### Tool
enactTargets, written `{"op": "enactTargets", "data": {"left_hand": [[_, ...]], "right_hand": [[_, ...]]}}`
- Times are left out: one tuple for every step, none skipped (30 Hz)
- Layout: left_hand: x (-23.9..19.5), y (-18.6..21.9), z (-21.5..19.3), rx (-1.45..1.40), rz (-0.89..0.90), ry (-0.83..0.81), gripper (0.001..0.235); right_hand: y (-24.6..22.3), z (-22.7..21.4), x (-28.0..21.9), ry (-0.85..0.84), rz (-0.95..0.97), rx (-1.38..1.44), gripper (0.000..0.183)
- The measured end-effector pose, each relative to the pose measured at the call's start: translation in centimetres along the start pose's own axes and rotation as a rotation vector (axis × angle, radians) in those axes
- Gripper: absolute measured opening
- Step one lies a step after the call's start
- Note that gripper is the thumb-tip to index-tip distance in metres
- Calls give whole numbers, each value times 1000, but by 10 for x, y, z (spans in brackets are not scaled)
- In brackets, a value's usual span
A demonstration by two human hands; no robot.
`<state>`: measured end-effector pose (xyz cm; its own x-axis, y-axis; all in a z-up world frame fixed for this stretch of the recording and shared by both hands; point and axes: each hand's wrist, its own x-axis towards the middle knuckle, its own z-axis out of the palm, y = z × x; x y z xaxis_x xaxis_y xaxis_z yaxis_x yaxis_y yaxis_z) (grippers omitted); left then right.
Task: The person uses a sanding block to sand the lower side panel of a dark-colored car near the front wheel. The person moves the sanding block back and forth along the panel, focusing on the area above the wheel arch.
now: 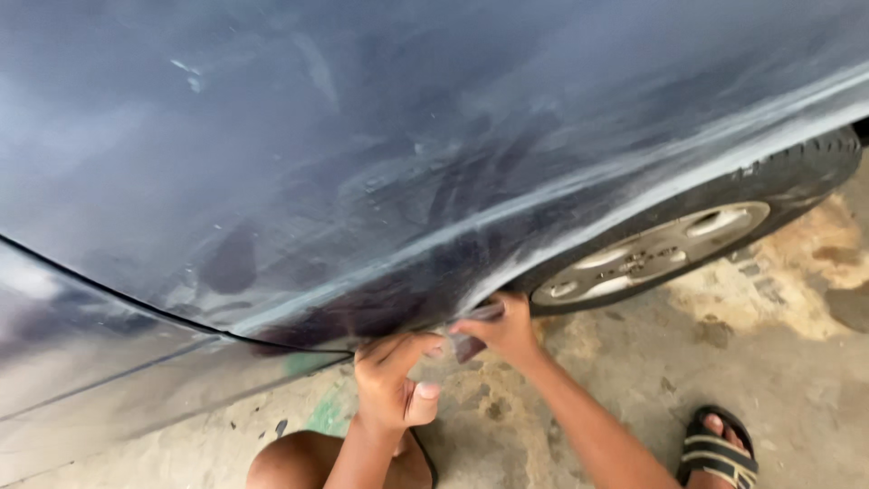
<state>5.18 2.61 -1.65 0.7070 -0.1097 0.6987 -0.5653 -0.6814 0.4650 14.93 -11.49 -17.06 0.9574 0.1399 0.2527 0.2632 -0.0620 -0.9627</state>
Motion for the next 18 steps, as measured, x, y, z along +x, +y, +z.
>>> {"op": "enactTargets", "data": {"left_hand": [[4,-1,-1,2,14,12,73],[1,0,-2,-20,-30,18,76],[-3,0,-2,-42,-74,25,80],[-2,3,-5,-42,-99,24,80],[-1,6,-8,-42,-42,-8,79],[3,8,-10,-47,25,-40,78],[-6,8,-7,-52,9,-40,78],[-5,4,-5,-33,6,-17,74],[-4,0,-3,-15,2,7,71],[-1,1,-5,-13,13,14,71],[1,0,-5,-18,-2,20,69],[0,-1,-4,-26,-25,23,66],[3,-7,-2,-26,-19,30,66],[-4,-6,-3,8,-24,10,48],[-11,-5,-2,42,-29,-11,30],[-15,-3,0,32,-47,-32,30],[-17,3,2,96,-42,-25,24],[-4,-1,5,164,3,0,21]], "right_hand": [[-2,-2,4,2,-19,-2,31],[-2,-3,0,38,10,44,24],[0,-3,-3,74,39,91,20],[-2,-3,1,59,58,87,20],[-4,-3,5,226,45,134,38],[-7,-5,12,401,25,176,57],[2,0,-2,394,37,168,57],[8,7,-4,346,112,119,39],[14,14,-6,297,186,70,26],[15,20,-10,299,172,72,26],[17,27,-14,332,60,128,47],[22,33,-21,360,-47,181,73],[17,29,-4,359,-56,180,73],[12,27,-4,516,45,113,44],[8,23,-3,670,145,39,20],[27,36,-16,674,173,30,20],[42,46,-29,740,163,40,26],[56,57,-19,821,114,69,33]]}}
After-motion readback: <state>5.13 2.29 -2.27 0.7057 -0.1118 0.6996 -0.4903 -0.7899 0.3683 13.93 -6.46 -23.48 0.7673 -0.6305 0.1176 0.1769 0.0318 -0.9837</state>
